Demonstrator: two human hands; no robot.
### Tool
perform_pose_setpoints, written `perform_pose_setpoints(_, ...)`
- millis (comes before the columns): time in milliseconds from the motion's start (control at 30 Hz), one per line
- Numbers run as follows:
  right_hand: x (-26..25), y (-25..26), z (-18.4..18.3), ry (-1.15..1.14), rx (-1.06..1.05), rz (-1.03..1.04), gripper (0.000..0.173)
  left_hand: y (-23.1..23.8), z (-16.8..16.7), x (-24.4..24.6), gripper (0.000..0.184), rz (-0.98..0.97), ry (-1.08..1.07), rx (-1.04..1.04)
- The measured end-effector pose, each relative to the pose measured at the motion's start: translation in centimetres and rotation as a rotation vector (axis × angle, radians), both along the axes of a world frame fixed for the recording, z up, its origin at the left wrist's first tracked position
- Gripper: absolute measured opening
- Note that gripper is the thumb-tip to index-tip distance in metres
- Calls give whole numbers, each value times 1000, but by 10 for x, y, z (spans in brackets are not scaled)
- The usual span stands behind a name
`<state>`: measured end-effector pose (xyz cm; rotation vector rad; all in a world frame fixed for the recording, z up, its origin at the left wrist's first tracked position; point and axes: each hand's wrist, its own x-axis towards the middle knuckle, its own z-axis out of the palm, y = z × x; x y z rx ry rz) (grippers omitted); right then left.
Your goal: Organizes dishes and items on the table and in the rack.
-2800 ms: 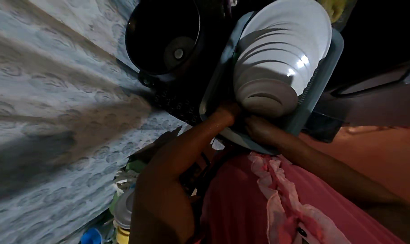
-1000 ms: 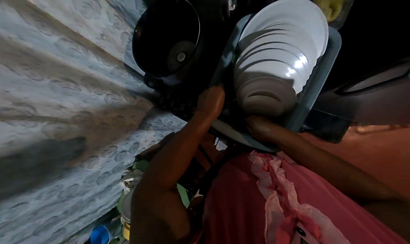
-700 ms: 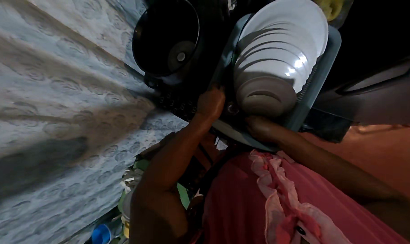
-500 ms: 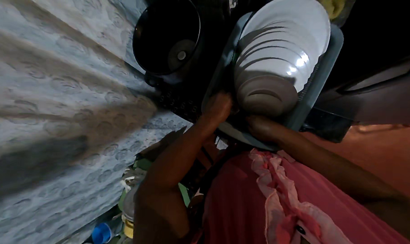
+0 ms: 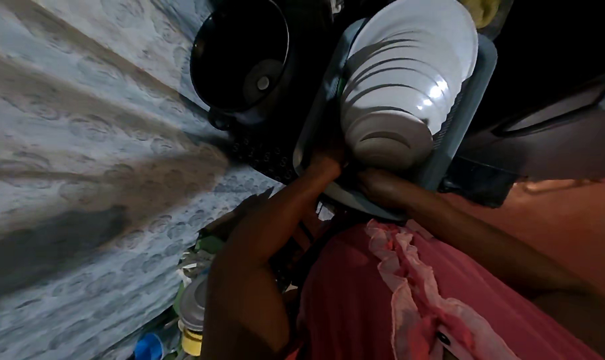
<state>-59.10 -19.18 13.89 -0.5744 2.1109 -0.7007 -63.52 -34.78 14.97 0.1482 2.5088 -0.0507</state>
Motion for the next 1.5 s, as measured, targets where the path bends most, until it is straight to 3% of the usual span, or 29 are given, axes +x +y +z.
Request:
perform_pose_setpoints(167, -1, -1, 6, -7, -5, 16, 33, 1, 15, 0, 71, 67, -30, 18)
perform_pose_setpoints(300, 0, -2, 3, 4, -2, 26, 31, 9, 26, 0, 79, 95, 22, -120)
perform_pose_setpoints(500, 0, -4, -1, -2, 11, 25, 31, 1, 42, -16, 52, -31, 235, -165)
perform_pose_setpoints(767, -1, -2, -4, -8, -10, 4, 29, 11, 41, -42, 56, -69, 238, -312)
perform_pose_setpoints(1033, 0, -3, -2, -2, -12, 7, 30, -7, 41, -34, 69, -123, 264, -235)
perform_pose_setpoints(1500, -2, -2, 10, -21, -16, 33, 30, -25, 34, -24, 59, -224, 381, -119)
